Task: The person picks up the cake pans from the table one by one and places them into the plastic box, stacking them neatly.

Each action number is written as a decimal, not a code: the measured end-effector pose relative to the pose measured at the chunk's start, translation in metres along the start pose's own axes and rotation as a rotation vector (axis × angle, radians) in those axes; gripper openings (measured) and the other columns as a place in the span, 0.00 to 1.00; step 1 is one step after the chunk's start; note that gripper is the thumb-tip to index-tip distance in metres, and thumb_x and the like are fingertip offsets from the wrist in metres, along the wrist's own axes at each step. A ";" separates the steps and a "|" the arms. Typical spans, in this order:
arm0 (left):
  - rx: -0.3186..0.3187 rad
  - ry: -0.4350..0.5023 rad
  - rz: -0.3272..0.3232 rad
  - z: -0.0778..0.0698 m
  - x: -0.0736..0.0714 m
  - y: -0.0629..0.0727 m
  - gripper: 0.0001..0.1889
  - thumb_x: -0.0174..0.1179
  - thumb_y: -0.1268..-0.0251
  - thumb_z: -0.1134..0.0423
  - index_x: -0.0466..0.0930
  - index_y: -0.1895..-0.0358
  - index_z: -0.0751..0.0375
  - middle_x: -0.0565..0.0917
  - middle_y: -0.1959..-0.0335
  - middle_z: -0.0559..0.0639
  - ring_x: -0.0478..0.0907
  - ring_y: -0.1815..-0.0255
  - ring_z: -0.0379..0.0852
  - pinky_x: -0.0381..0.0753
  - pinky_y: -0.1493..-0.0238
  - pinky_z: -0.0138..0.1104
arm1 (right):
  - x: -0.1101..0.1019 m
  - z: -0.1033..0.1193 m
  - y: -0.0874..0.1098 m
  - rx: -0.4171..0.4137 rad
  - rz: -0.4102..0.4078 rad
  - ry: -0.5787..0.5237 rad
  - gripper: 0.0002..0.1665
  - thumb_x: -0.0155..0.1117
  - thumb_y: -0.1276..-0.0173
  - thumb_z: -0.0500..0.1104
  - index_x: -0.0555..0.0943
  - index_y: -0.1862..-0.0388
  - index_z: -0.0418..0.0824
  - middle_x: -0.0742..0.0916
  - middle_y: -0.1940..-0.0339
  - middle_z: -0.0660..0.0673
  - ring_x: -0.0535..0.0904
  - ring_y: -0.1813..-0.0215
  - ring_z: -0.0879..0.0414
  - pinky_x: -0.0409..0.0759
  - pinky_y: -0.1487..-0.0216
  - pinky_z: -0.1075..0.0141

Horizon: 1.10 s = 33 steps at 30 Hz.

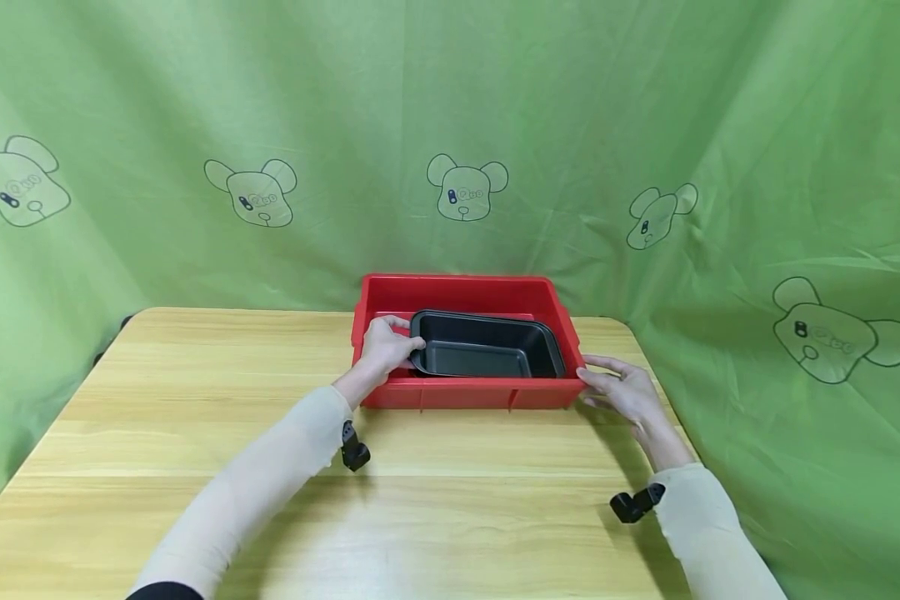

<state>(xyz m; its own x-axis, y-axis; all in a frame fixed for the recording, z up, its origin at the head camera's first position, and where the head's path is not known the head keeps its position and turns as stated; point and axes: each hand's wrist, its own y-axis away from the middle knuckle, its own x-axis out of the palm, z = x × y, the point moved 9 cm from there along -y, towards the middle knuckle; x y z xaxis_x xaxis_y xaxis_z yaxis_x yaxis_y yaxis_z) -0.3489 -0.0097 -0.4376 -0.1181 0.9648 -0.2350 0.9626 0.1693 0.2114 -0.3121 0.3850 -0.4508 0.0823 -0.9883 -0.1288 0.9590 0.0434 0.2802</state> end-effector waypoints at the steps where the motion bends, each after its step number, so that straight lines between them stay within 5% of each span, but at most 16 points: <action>1: -0.004 -0.002 0.006 0.000 0.000 0.000 0.21 0.72 0.35 0.70 0.78 0.41 0.66 0.85 0.44 0.67 0.93 0.61 0.60 0.93 0.69 0.37 | 0.000 0.000 0.000 -0.001 0.000 0.003 0.20 0.73 0.28 0.44 0.82 0.39 0.49 0.94 0.64 0.59 0.92 0.62 0.61 0.93 0.53 0.66; 8: -0.030 -0.018 0.057 0.001 -0.001 -0.003 0.22 0.73 0.35 0.68 0.77 0.40 0.66 0.84 0.42 0.68 0.92 0.59 0.60 0.91 0.70 0.34 | -0.002 0.000 -0.001 0.008 -0.001 0.017 0.29 0.74 0.28 0.44 0.77 0.31 0.43 0.93 0.63 0.60 0.92 0.62 0.61 0.93 0.52 0.66; 16: -0.075 -0.046 0.095 0.005 -0.006 -0.003 0.24 0.74 0.35 0.67 0.81 0.37 0.65 0.86 0.44 0.68 0.85 0.77 0.45 0.93 0.58 0.40 | -0.002 0.000 -0.001 0.013 0.001 0.065 0.36 0.73 0.27 0.46 0.73 0.25 0.39 0.93 0.62 0.62 0.92 0.62 0.61 0.93 0.52 0.67; 20: -0.083 -0.077 0.089 0.005 -0.008 0.000 0.25 0.75 0.36 0.67 0.81 0.36 0.64 0.87 0.42 0.67 0.87 0.76 0.47 0.93 0.61 0.38 | -0.001 0.000 -0.001 0.015 0.001 0.104 0.42 0.72 0.27 0.47 0.67 0.20 0.34 0.93 0.63 0.63 0.92 0.64 0.62 0.92 0.53 0.68; 33: -0.032 -0.063 0.149 -0.004 -0.021 0.005 0.26 0.72 0.33 0.66 0.79 0.33 0.66 0.90 0.48 0.66 0.91 0.67 0.50 0.93 0.62 0.34 | -0.002 -0.002 -0.001 0.008 -0.006 0.069 0.38 0.73 0.28 0.47 0.72 0.24 0.37 0.93 0.62 0.63 0.92 0.61 0.61 0.93 0.51 0.66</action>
<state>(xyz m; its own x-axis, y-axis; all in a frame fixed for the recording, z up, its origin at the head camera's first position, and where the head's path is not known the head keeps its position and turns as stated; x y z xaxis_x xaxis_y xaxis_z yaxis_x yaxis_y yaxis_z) -0.3422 -0.0279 -0.4280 0.0414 0.9655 -0.2573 0.9599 0.0330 0.2784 -0.3127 0.3873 -0.4531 0.0957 -0.9760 -0.1958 0.9572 0.0362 0.2872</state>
